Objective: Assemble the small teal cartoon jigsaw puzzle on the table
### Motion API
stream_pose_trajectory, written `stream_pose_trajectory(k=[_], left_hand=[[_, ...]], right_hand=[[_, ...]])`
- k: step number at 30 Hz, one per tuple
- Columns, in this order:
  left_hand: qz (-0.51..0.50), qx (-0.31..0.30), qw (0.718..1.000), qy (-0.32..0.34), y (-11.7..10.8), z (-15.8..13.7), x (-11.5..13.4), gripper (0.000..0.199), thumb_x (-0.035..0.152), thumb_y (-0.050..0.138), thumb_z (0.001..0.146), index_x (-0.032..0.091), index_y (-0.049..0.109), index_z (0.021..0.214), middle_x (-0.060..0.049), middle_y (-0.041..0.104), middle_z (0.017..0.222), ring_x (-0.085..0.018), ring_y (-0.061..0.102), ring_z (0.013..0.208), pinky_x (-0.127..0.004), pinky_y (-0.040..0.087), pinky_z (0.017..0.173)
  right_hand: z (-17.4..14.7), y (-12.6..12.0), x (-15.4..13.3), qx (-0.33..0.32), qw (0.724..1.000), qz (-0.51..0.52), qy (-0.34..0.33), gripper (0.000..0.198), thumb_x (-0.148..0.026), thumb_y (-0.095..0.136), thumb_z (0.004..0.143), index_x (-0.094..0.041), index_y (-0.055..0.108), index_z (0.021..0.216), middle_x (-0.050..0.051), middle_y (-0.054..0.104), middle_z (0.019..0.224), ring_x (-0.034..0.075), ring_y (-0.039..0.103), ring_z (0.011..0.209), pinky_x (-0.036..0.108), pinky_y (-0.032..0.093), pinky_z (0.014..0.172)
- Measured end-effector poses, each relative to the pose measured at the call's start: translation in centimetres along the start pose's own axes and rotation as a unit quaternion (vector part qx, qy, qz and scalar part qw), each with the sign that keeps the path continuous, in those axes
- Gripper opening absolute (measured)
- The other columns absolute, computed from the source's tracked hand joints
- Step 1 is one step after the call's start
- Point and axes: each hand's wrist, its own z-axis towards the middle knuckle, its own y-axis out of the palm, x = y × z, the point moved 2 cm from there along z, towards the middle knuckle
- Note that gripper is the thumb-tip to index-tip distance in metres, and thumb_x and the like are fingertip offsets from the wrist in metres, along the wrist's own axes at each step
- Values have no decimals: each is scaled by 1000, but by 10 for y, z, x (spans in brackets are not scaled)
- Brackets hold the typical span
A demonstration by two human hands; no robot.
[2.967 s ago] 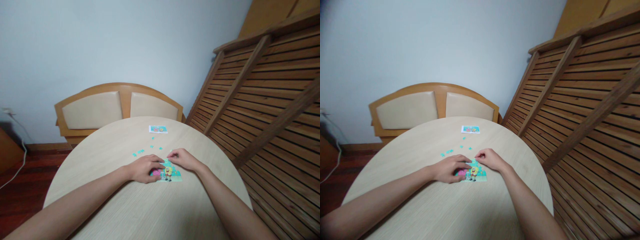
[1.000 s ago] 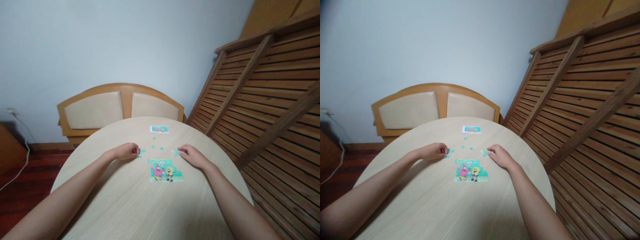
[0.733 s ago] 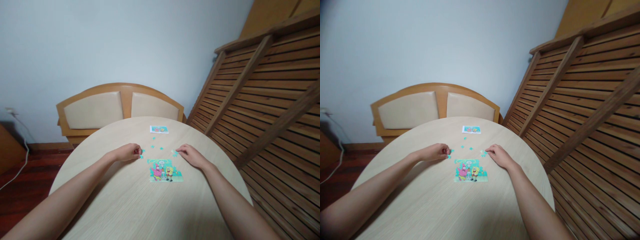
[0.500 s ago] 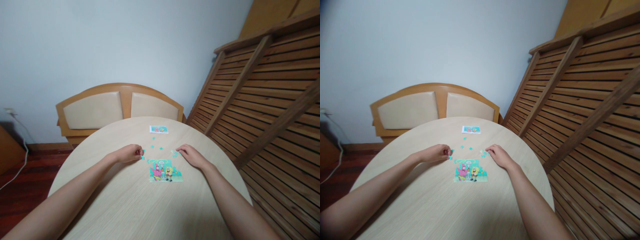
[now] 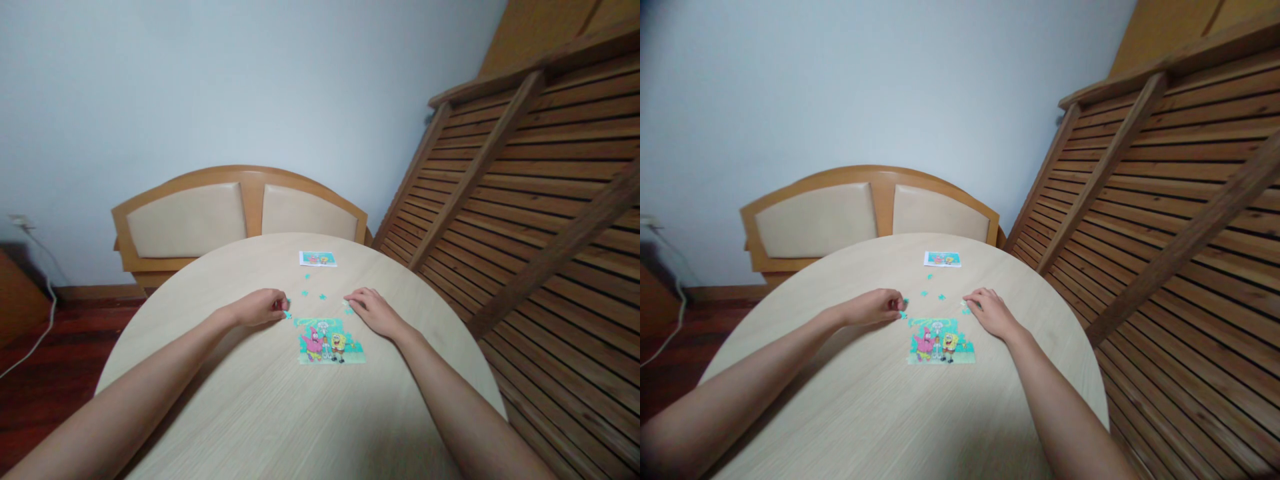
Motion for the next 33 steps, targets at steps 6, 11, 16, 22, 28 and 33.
stream_pose_trajectory(k=[6, 11, 16, 22, 28, 33], left_hand=[[2, 0, 1000, -8, -1, 0, 4, 19, 31, 58, 81, 16, 65, 91, -4, 66, 80, -15, 56, 69, -25, 38, 63], [7, 7, 1000, -8, 1, 1, 2, 20, 32, 58, 81, 16, 65, 91, -4, 66, 81, -16, 56, 68, -26, 38, 64], [12, 13, 1000, -7, 2, 3, 2, 20, 32, 58, 81, 17, 64, 92, -4, 67, 82, -16, 57, 70, -26, 38, 64], [24, 27, 999, -3, 4, 3, 2, 18, 32, 59, 82, 17, 65, 92, -5, 67, 84, -17, 59, 71, -26, 39, 65], [49, 40, 998, -2, 5, 3, -1, 17, 31, 59, 83, 18, 65, 92, -5, 68, 85, -17, 59, 71, -26, 39, 64], [76, 51, 996, -2, 4, 2, 3, 16, 31, 58, 84, 18, 65, 91, -5, 68, 86, -17, 60, 72, -26, 40, 65]], right_hand=[[0, 6, -11, -2, 1000, -11, -9, 27, -37, 57, 94, -26, 72, 113, 8, 65, 113, 24, 56, 107, 40, 43, 97], [3, 7, -23, -10, 999, -14, -29, 25, -33, 60, 92, -25, 74, 111, 8, 68, 107, 24, 58, 103, 38, 44, 94], [4, 6, -28, -23, 999, 14, -42, 23, -26, 58, 93, -23, 73, 109, 7, 72, 104, 23, 61, 100, 37, 45, 92], [1, -1, -20, -3, 999, 8, -31, 23, -29, 67, 85, -19, 72, 105, 9, 71, 106, 24, 61, 102, 37, 45, 94], [0, -5, -12, -15, 999, 3, -29, 14, -28, 65, 87, -20, 75, 94, 7, 71, 97, 23, 62, 96, 36, 44, 90], [1, -2, -17, -18, 998, 14, -51, 11, -26, 63, 87, -21, 72, 92, 6, 70, 97, 22, 60, 96, 36, 43, 91]])
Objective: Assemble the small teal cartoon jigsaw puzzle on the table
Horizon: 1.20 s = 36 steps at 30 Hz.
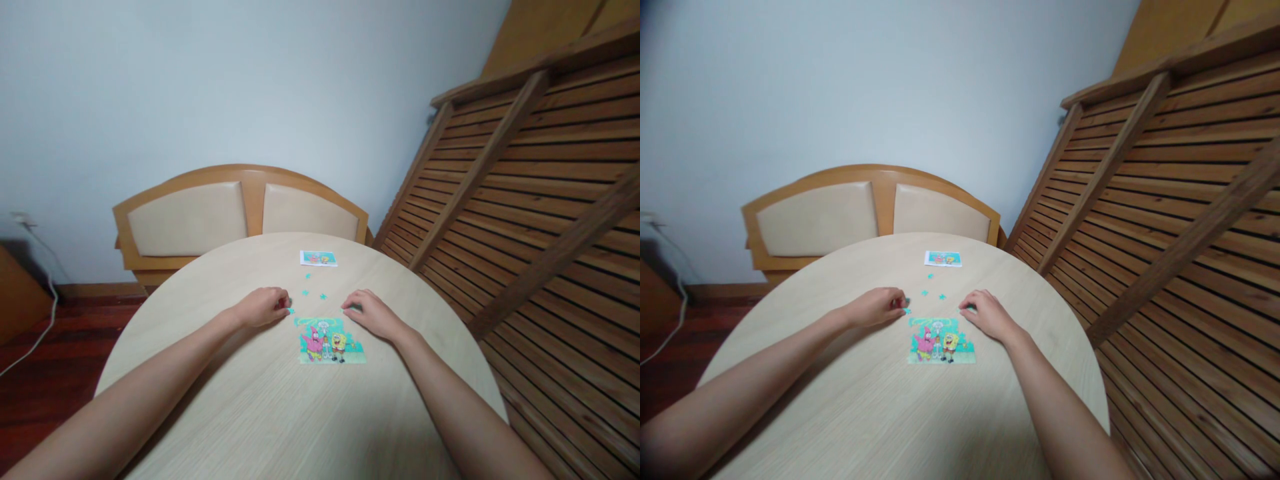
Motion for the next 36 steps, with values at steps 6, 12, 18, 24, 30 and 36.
stream_pose_trajectory(k=[6, 12, 18, 24, 30, 36], left_hand=[[11, 7, 1000, 26, -1, -1, 11, 18, 32, 59, 85, 18, 66, 94, -6, 68, 89, -19, 61, 77, -27, 41, 69], [-11, 25, 997, 67, -1, -2, 30, 17, 31, 58, 87, 18, 66, 95, -6, 67, 91, -19, 60, 82, -28, 43, 74], [-46, 36, 996, 68, 0, -2, 41, 17, 29, 56, 89, 18, 67, 95, -6, 68, 93, -18, 61, 84, -28, 43, 76], [-56, 36, 996, 67, 0, -2, 42, 15, 26, 56, 88, 18, 68, 94, -5, 68, 92, -17, 61, 80, -27, 43, 73], [-64, 37, 995, 62, 0, -2, 44, 16, 25, 55, 87, 18, 68, 93, -5, 69, 91, -17, 61, 79, -26, 43, 72], [-99, 39, 994, 22, 3, -1, 47, 19, 27, 54, 88, 19, 69, 95, -4, 71, 90, -16, 61, 75, -25, 42, 68]], right_hand=[[0, 0, -12, -22, 1000, -4, 15, 8, -19, 66, 79, -19, 67, 87, 5, 68, 95, 22, 58, 96, 36, 43, 90], [-1, -3, -16, -33, 999, 26, 33, 14, -18, 61, 81, -20, 68, 92, 3, 71, 91, 21, 62, 91, 33, 45, 84], [-2, 0, -13, -29, 999, 2, 44, 22, -21, 60, 84, -19, 71, 103, 7, 71, 101, 22, 63, 95, 35, 45, 88], [-3, -1, -12, -32, 996, -44, 69, 13, -27, 62, 87, -18, 68, 93, 8, 69, 99, 24, 59, 99, 37, 42, 89], [-4, -4, -17, -42, 997, -35, 61, 12, -25, 60, 88, -19, 66, 96, 6, 69, 98, 23, 59, 97, 38, 41, 88], [1, -7, -33, -16, 994, 90, 64, 16, -24, 60, 86, -21, 72, 97, 6, 74, 96, 22, 65, 93, 36, 45, 87]])
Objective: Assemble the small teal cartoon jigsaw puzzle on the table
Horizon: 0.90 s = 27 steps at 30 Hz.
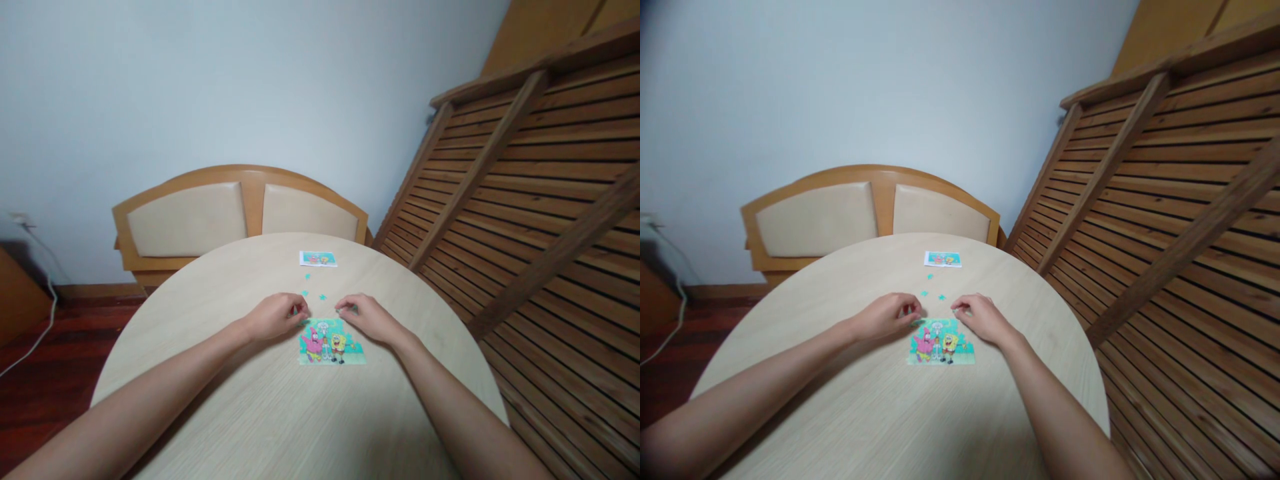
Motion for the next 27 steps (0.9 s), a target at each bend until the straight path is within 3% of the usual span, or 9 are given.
stream_pose_trajectory(k=[5, 10, 16, 19, 24, 27], left_hand=[[-88, 19, 996, -9, 5, 2, 6, 22, 31, 54, 89, 18, 70, 97, -3, 71, 85, -15, 59, 73, -25, 42, 67], [-201, 30, 979, -17, 9, 5, 13, 26, 36, 56, 88, 14, 68, 92, -3, 68, 78, -14, 57, 70, -24, 42, 63], [-246, 24, 968, -51, 14, 6, 7, 22, 33, 56, 84, 13, 66, 84, -2, 64, 73, -13, 54, 66, -23, 40, 61], [-235, 16, 971, -52, 13, 6, 2, 19, 30, 55, 81, 13, 65, 83, 0, 61, 68, -12, 51, 62, -22, 38, 59], [-216, -13, 974, -67, 6, 4, -4, 14, 23, 54, 73, 14, 63, 78, 0, 61, 69, -11, 50, 62, -22, 39, 60], [-214, -41, 972, -86, 5, 2, -5, 14, 22, 54, 69, 14, 63, 77, 0, 62, 70, -12, 52, 64, -23, 41, 62]], right_hand=[[7, 12, -21, 24, 978, 205, 41, 21, -34, 69, 80, -15, 71, 89, 7, 74, 87, 20, 67, 80, 31, 51, 74], [10, 26, -36, 25, 965, 256, 42, 32, -45, 74, 76, -15, 70, 85, 7, 73, 83, 20, 67, 77, 31, 51, 69], [9, 30, -42, 9, 970, 240, 32, 33, -48, 72, 79, -15, 69, 85, 6, 73, 85, 20, 67, 79, 31, 51, 71], [3, 25, -43, -25, 981, 193, -12, 31, -43, 71, 81, -17, 67, 98, 6, 71, 96, 20, 66, 91, 33, 51, 82], [-8, 19, -39, -116, 988, 57, -88, 74, -49, 86, 60, -23, 58, 123, 8, 59, 125, 26, 54, 118, 39, 42, 101], [-8, 20, -34, -133, 984, 0, -116, 71, -53, 84, 62, -24, 61, 122, 8, 60, 124, 28, 50, 121, 42, 38, 105]])
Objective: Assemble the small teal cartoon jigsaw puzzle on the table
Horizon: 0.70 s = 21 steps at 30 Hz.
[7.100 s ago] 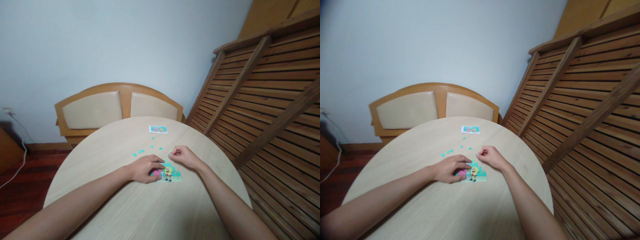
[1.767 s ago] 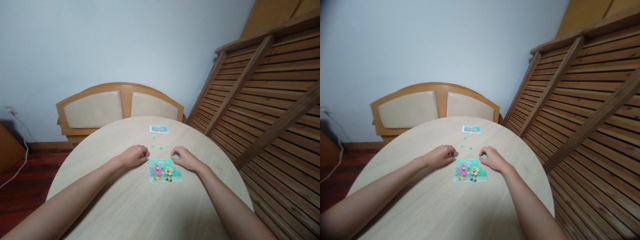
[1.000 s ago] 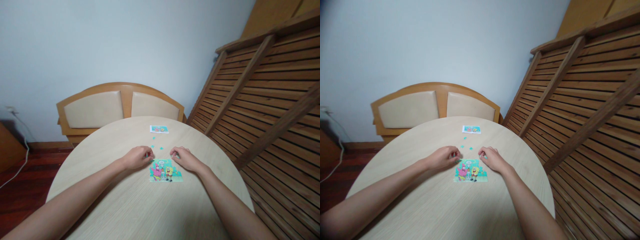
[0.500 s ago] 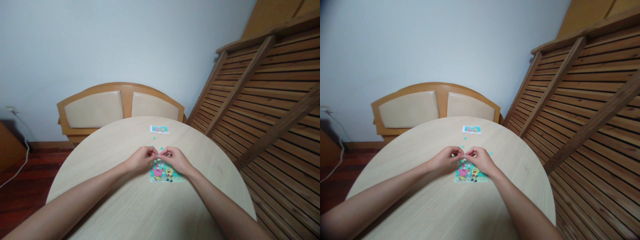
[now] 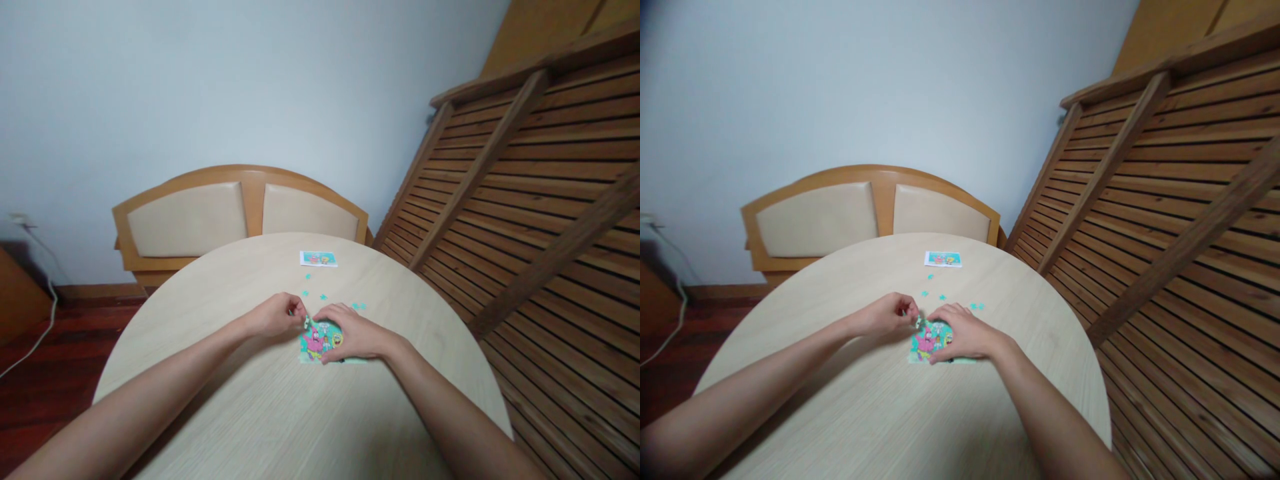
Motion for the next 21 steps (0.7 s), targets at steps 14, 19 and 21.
stream_pose_trajectory(k=[14, 19, 21], left_hand=[[148, -118, 979, -74, 4, -15, 11, 18, 27, 53, 72, 15, 67, 72, 1, 60, 59, -12, 47, 53, -22, 33, 51], [182, -116, 973, -86, 3, -17, 13, 20, 28, 54, 73, 16, 69, 71, -1, 67, 62, -12, 50, 52, -22, 33, 52], [191, -112, 972, -85, 3, -17, 13, 20, 29, 54, 74, 16, 70, 71, -1, 68, 63, -12, 50, 52, -23, 33, 52]], right_hand=[[-3, -8, 13, 27, 999, -26, 9, 50, -52, 75, 77, -25, 68, 118, 9, 63, 122, 27, 52, 118, 41, 39, 105], [-1, 1, 1, -33, 999, -21, -10, 72, -55, 82, 66, -29, 62, 130, 8, 53, 139, 30, 42, 131, 44, 34, 111], [0, 3, 1, -35, 999, -27, -5, 73, -56, 80, 67, -29, 61, 132, 9, 52, 140, 30, 42, 131, 46, 34, 111]])
